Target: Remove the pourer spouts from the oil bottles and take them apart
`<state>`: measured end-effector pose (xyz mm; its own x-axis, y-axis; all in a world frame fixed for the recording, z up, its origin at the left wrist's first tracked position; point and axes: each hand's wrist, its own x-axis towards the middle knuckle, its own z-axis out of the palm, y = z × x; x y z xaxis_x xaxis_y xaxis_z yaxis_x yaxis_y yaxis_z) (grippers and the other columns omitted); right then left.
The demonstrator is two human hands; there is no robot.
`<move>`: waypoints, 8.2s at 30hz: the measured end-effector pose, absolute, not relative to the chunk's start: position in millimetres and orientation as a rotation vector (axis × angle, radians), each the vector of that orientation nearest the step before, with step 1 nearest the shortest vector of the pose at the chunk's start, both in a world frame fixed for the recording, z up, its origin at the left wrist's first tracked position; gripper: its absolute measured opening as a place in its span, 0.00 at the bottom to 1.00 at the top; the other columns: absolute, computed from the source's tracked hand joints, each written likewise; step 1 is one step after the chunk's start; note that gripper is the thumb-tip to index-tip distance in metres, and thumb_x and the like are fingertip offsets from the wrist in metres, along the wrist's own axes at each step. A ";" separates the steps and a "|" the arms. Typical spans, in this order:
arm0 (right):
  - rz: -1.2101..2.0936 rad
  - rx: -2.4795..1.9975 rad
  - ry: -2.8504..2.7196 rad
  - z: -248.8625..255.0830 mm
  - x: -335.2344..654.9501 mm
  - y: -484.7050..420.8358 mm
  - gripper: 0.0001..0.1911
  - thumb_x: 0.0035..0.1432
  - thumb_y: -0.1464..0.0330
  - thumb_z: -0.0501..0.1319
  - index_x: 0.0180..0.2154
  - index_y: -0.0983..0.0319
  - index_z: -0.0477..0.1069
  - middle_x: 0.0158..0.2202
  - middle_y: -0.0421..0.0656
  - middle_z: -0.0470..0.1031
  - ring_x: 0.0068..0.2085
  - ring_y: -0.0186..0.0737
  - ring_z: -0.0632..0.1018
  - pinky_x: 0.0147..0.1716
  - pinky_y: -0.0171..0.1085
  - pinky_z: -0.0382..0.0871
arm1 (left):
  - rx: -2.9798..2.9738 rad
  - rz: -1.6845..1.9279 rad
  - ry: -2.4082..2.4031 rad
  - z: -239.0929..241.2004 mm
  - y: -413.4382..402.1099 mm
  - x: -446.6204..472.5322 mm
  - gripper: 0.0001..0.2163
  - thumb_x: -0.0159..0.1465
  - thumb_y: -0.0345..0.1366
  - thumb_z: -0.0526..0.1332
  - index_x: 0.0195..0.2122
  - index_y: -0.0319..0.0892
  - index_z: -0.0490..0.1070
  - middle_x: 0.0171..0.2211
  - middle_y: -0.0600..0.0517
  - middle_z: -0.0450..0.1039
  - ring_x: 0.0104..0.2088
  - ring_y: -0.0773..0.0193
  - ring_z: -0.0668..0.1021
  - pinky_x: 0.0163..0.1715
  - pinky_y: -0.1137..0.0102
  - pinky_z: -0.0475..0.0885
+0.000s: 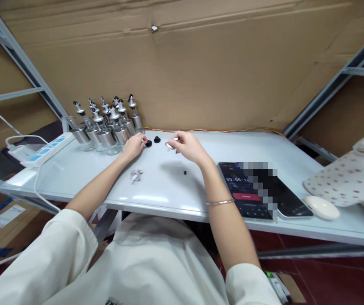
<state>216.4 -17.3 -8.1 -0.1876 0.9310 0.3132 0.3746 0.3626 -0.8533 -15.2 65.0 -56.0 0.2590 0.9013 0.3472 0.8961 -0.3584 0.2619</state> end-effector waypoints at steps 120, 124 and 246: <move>1.164 -1.098 -1.877 -5.3 204.3 -28.9 0.08 0.51 0.70 0.60 0.35 0.62 0.64 0.23 0.40 0.75 0.22 0.32 0.73 0.18 0.30 0.62 | 1.472 0.912 0.577 -40.0 3.9 23.2 0.25 0.46 0.43 0.72 0.39 0.39 0.63 0.26 0.56 0.73 0.29 0.66 0.78 0.35 0.67 0.73; 1.200 -1.060 -1.866 -7.3 201.5 -28.6 0.08 0.49 0.72 0.60 0.34 0.61 0.63 0.25 0.41 0.76 0.23 0.32 0.72 0.20 0.31 0.62 | 1.555 0.962 0.486 -41.6 4.4 23.5 0.22 0.48 0.45 0.70 0.34 0.40 0.60 0.26 0.54 0.74 0.28 0.67 0.77 0.28 0.71 0.71; 0.390 -1.454 -2.054 -23.9 228.2 -0.7 0.09 0.54 0.73 0.56 0.33 0.64 0.76 0.36 0.47 0.79 0.38 0.42 0.78 0.43 0.40 0.69 | 1.677 1.094 0.703 -41.2 2.9 24.0 0.19 0.50 0.48 0.67 0.30 0.35 0.70 0.25 0.53 0.72 0.25 0.72 0.71 0.32 0.71 0.67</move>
